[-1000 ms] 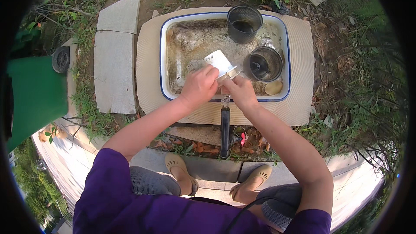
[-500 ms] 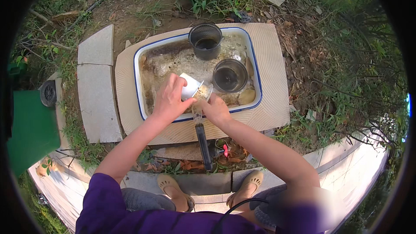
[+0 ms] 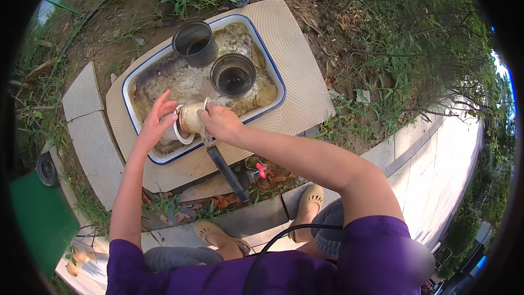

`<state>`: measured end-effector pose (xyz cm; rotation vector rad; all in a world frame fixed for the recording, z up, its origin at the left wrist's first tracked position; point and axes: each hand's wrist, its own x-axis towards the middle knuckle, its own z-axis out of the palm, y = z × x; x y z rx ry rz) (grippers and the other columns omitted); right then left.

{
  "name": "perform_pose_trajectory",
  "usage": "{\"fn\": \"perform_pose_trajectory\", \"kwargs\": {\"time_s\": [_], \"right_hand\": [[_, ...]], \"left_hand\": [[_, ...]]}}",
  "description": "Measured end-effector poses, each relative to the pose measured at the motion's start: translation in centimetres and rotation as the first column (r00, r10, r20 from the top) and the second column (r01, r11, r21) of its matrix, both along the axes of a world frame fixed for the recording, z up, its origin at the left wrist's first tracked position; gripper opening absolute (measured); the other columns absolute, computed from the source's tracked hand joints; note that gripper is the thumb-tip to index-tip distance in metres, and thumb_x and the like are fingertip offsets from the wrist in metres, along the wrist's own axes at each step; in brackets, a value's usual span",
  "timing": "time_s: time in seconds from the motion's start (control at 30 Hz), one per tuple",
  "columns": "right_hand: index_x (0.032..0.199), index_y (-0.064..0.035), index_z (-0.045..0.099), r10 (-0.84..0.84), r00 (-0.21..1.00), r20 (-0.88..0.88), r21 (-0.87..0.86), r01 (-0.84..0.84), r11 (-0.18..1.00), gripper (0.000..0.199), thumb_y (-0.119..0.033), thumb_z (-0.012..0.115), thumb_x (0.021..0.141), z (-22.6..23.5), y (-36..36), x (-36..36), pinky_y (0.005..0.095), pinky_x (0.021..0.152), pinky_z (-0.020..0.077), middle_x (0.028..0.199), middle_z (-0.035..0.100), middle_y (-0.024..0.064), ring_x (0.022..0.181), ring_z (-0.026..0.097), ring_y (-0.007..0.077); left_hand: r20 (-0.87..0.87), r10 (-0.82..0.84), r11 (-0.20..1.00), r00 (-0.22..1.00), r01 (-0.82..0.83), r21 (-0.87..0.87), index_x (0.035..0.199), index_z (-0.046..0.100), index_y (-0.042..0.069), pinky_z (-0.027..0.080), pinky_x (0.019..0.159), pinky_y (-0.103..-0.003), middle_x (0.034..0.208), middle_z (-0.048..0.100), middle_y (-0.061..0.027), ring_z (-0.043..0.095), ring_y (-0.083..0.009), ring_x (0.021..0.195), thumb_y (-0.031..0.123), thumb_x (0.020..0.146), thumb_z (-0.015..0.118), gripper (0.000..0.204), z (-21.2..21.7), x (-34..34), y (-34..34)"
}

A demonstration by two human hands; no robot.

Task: Washing various dishes, a strainer, and a tray at an outdoor faucet.

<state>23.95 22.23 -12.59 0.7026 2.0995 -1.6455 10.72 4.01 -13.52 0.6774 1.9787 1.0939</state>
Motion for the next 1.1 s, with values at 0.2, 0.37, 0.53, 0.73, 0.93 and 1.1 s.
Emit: {"fn": "perform_pose_trajectory", "kwargs": {"time_s": [0.2, 0.37, 0.53, 0.73, 0.93, 1.1], "right_hand": [[0.090, 0.0015, 0.060, 0.275, 0.961, 0.033, 0.239, -0.274, 0.931, 0.042, -0.036, 0.041, 0.092, 2.3, 1.1, -0.6, 0.0422, 0.072, 0.0488, 0.077, 0.065, 0.0183, 0.074, 0.065, 0.0317], [0.086, -0.0048, 0.062, 0.242, 0.911, -0.334, 0.582, -0.002, 0.813, 0.021, -0.024, 0.053, 0.086, 8.1, 4.7, -4.5, 0.0441, 0.068, 0.0480, 0.078, 0.064, 0.0170, 0.074, 0.061, 0.0364], [0.097, -0.0066, 0.062, 0.064, 0.912, -0.405, 0.638, 0.232, 0.734, 0.018, -0.016, 0.051, 0.087, 1.9, 14.9, -10.1, 0.0409, 0.077, 0.0470, 0.106, 0.059, 0.0178, 0.088, 0.060, 0.0337], [0.103, -0.0112, 0.065, 0.119, 0.967, -0.224, 0.763, 0.098, 0.639, 0.025, -0.019, 0.048, 0.086, -6.4, 21.8, -16.7, 0.0396, 0.102, 0.0363, 0.134, 0.041, 0.0230, 0.123, 0.041, 0.0377], [0.097, -0.0064, 0.067, 0.228, 0.961, -0.157, 0.858, 0.018, 0.514, 0.025, -0.020, 0.048, 0.088, -9.4, 25.3, -17.3, 0.0386, 0.097, 0.0403, 0.123, 0.051, 0.0220, 0.116, 0.049, 0.0342], [0.086, -0.0028, 0.065, 0.064, 0.896, -0.440, 0.748, 0.326, 0.579, 0.021, -0.023, 0.063, 0.079, -3.9, 24.3, -14.5, 0.0378, 0.076, 0.0473, 0.090, 0.062, 0.0126, 0.083, 0.061, 0.0287]], "left_hand": [[-0.454, 0.000, 0.994, 0.891, -0.049, -0.097, 0.139, 0.035, 0.017, 0.024, 0.106, -0.049, 0.139, 0.036, -0.0210, 0.032, -0.0352, 0.131, 0.020, 0.085, 0.060, 0.059, -3.4, -3.7, -1.4], [-0.542, -0.143, 0.916, 0.828, -0.097, -0.389, 0.142, 0.030, 0.022, 0.021, 0.107, -0.052, 0.149, 0.016, -0.0198, 0.017, -0.0344, 0.137, 0.029, 0.080, 0.067, 0.073, -4.3, -2.8, -3.5], [-0.556, -0.225, 0.892, 0.800, -0.060, -0.447, 0.140, 0.032, 0.027, 0.026, 0.107, -0.047, 0.149, 0.015, -0.0176, 0.017, -0.0336, 0.137, 0.031, 0.068, 0.076, 0.085, -5.0, -2.7, -2.3], [-0.513, -0.266, 0.829, 0.816, -0.078, -0.554, 0.140, 0.031, 0.030, 0.028, 0.106, -0.046, 0.150, 0.013, -0.0153, 0.016, -0.0329, 0.138, 0.028, 0.064, 0.079, 0.091, -3.9, -3.3, -0.9], [-0.480, -0.234, 0.823, 0.846, -0.091, -0.561, 0.141, 0.029, 0.031, 0.029, 0.106, -0.045, 0.151, 0.010, -0.0153, 0.014, -0.0333, 0.138, 0.028, 0.061, 0.081, 0.096, -3.6, -3.3, -0.4], [-0.442, -0.240, 0.803, 0.865, -0.079, -0.590, 0.142, 0.026, 0.031, 0.030, 0.105, -0.046, 0.151, 0.009, -0.0164, 0.014, -0.0346, 0.138, 0.026, 0.059, 0.082, 0.100, -3.7, -3.1, -1.3]]}}
